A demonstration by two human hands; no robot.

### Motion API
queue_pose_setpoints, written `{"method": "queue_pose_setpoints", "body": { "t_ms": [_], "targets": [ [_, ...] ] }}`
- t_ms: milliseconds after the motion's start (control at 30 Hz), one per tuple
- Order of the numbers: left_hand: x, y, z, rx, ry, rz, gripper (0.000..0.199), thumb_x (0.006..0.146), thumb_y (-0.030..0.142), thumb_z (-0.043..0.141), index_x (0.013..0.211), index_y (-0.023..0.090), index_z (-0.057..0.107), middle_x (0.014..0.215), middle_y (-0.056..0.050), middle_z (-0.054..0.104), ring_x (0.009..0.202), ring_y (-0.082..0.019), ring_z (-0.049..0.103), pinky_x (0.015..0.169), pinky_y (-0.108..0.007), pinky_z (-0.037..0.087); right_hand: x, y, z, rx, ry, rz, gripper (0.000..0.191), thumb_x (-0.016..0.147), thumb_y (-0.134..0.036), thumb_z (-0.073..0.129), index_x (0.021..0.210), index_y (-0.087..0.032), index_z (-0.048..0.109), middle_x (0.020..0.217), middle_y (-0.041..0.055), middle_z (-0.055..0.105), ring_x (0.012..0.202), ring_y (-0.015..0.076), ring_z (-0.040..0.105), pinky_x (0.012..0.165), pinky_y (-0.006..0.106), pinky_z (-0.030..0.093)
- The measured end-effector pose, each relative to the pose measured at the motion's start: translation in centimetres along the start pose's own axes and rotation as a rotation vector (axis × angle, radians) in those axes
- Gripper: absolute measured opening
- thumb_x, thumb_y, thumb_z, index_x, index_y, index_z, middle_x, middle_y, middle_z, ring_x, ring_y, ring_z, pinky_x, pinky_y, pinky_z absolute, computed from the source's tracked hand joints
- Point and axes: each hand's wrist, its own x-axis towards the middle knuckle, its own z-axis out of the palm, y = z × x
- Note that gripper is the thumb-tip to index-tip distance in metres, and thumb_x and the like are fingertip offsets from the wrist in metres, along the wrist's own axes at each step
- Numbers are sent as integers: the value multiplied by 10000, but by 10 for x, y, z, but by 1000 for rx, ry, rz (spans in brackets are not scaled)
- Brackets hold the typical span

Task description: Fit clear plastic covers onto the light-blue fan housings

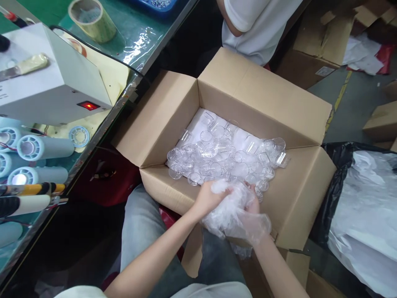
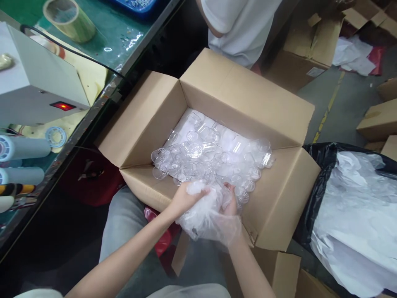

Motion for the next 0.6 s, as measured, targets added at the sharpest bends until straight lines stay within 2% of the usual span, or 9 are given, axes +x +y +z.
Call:
{"method": "queue_pose_setpoints", "body": {
  "t_ms": [100,200,267,333,367,500,600],
  "targets": [
    [0,-4,-16,38,62,-12,180,747,291,638,656,137,619,707,-37,686,688,-189,631,640,-268,478,6,5,-15,-224,-15,15,667,981,-564,82,1178,-163,577,987,133,687,851,272,660,650,385,529],
    [-4,-4,-41,85,112,-14,160,716,268,628,613,154,585,681,-30,659,708,-203,623,669,-285,485,24,12,-44,-514,-12,-5,390,958,-460,408,1097,-168,626,1058,120,634,948,270,604,832,431,480],
    [-6,-3,-56,114,169,0,117,685,258,628,637,163,581,797,-50,671,842,-235,622,758,-310,486,38,18,-60,-692,-35,-20,245,909,-328,554,1078,-170,633,1081,103,603,1014,266,556,910,460,427],
    [-4,-2,-67,118,188,12,81,649,223,617,703,167,596,914,-57,672,952,-248,603,834,-316,470,51,25,-68,-824,-79,-33,202,884,-232,603,1076,-173,631,1075,83,592,1042,258,529,933,467,404],
    [-3,-3,-70,109,176,9,97,640,208,598,728,167,597,912,-53,671,941,-241,606,825,-310,472,57,28,-68,-870,-100,-39,190,881,-206,610,1067,-173,630,1072,75,590,1046,254,525,936,466,402],
    [-2,-6,-68,53,83,-36,91,633,201,552,715,165,564,706,-2,625,696,-174,589,652,-262,464,74,37,-63,-931,-154,-69,55,885,-190,616,923,-154,633,1056,58,594,1056,241,522,948,462,400],
    [-7,-5,-61,24,25,-38,88,627,203,591,697,168,552,687,26,591,664,-143,554,648,-245,443,79,37,-67,-848,-165,-101,104,881,-218,624,803,-149,613,990,49,611,1037,231,534,947,452,399]
  ]
}}
